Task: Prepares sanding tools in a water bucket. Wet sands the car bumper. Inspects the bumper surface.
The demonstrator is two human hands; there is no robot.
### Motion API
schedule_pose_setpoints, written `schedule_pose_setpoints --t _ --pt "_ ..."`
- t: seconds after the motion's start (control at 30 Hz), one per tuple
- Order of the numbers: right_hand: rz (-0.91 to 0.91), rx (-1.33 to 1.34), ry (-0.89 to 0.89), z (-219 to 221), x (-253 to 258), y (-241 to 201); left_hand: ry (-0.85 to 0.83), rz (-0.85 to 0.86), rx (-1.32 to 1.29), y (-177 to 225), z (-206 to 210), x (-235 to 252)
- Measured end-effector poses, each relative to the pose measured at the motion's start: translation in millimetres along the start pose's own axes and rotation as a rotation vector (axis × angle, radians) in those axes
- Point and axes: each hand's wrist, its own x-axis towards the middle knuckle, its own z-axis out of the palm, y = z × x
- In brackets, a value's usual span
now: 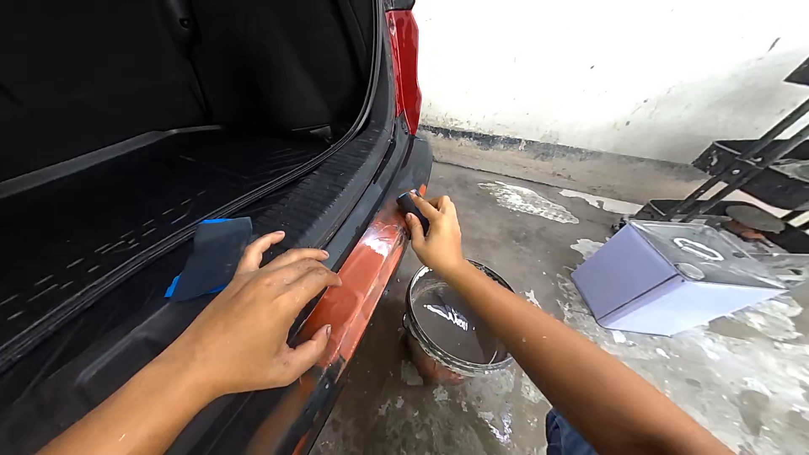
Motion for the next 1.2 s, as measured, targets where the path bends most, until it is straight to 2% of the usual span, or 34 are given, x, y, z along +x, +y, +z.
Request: schedule_pose_setpoints --t 0.1,0.2,0.27,0.37,0.53,0.67,0.73,0.87,0.97,1.07,1.2 --pt "-0.015 0.030 -0.060 -16.0 -24.0 -5.8 0.006 0.059 0.035 1.2 -0.8 0.4" --pt "-0.022 0.034 -0.259 -50.0 -74.7 9.7 -0.003 0.167 0.098 4.7 -0.6 -1.2" --pt "0.088 0.053 -0.342 -68.9 -102.4 29.4 -0.074 0.240 0.152 7.8 1.6 -4.4" --pt "0.209 0.149 -0.335 -88.2 -126.2 59.1 -0.248 0.262 0.200 11.8 5.8 -7.9" --pt "0.175 0.253 -0.352 -99.0 -155.9 107.2 -0.437 0.103 0.232 25.5 16.1 7.2" --pt "0.202 0.279 -0.387 -83.6 -152.5 137.9 -0.673 -0.169 0.247 50.0 43.0 61.6" --pt "0.177 0.240 -0.438 -69.5 -140.8 153.3 -0.634 -0.273 0.295 54.5 70.5 98.9" --pt "0.112 0.136 -0.659 -43.6 -123.5 193.4 -0.408 -0.463 0.360 54.0 141.9 176.8" --pt "0.136 0.077 -0.872 -25.2 -114.3 222.9 -0.386 -0.614 0.496 62.8 178.3 220.9" --pt "0.116 0.031 -1.039 -5.7 -115.2 241.7 -0.328 -0.724 0.537 79.8 190.3 221.6" --pt "0.073 0.051 -1.188 4.8 -126.2 259.9 -0.311 -0.744 0.560 117.5 175.5 164.4"
